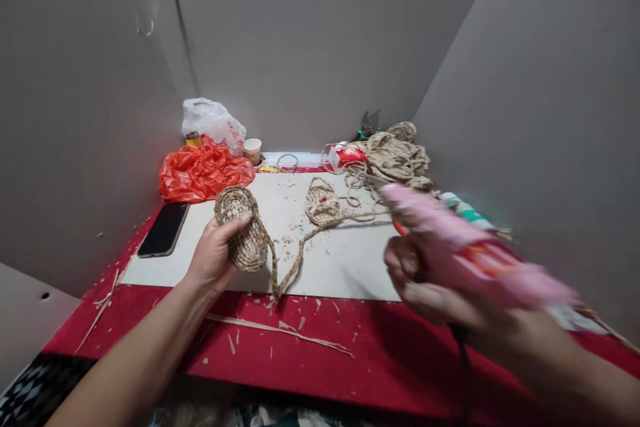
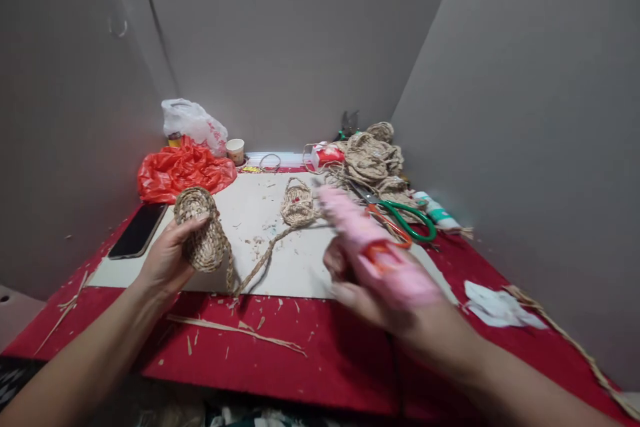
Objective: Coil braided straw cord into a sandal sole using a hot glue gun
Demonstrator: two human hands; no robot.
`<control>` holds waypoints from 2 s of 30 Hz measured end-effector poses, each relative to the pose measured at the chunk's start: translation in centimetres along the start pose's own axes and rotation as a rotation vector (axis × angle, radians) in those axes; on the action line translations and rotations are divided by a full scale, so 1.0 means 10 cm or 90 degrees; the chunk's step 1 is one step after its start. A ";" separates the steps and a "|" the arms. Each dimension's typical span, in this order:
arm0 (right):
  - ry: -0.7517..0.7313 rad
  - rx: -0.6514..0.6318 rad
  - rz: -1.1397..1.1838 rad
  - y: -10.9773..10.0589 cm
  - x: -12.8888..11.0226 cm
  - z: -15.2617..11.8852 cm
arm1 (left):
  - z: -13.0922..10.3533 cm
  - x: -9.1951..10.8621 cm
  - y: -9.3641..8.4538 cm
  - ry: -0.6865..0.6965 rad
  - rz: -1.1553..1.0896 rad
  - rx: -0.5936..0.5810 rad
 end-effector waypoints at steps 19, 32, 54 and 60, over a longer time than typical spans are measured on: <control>0.093 -0.039 0.250 0.92 0.22 0.66 | -0.08 -0.42 0.15 -0.139 0.042 -0.063; 0.138 -0.089 0.251 1.01 0.33 0.53 | -0.02 -0.45 0.05 -0.131 0.086 -0.002; 0.066 -0.080 0.250 0.57 -0.13 0.41 | 0.05 -0.47 -0.09 -0.165 0.071 0.089; 0.230 -0.301 0.450 1.16 -0.02 0.08 | 0.06 -0.46 -0.08 -0.186 0.033 0.132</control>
Point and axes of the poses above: each hand's wrist, its own z-axis towards the middle knuckle, its own y-axis out of the palm, x = y × z, the point moved 7 cm from there along z, towards the middle knuckle, and after that the axes turned 4 degrees about -x, right-handed, at the moved point
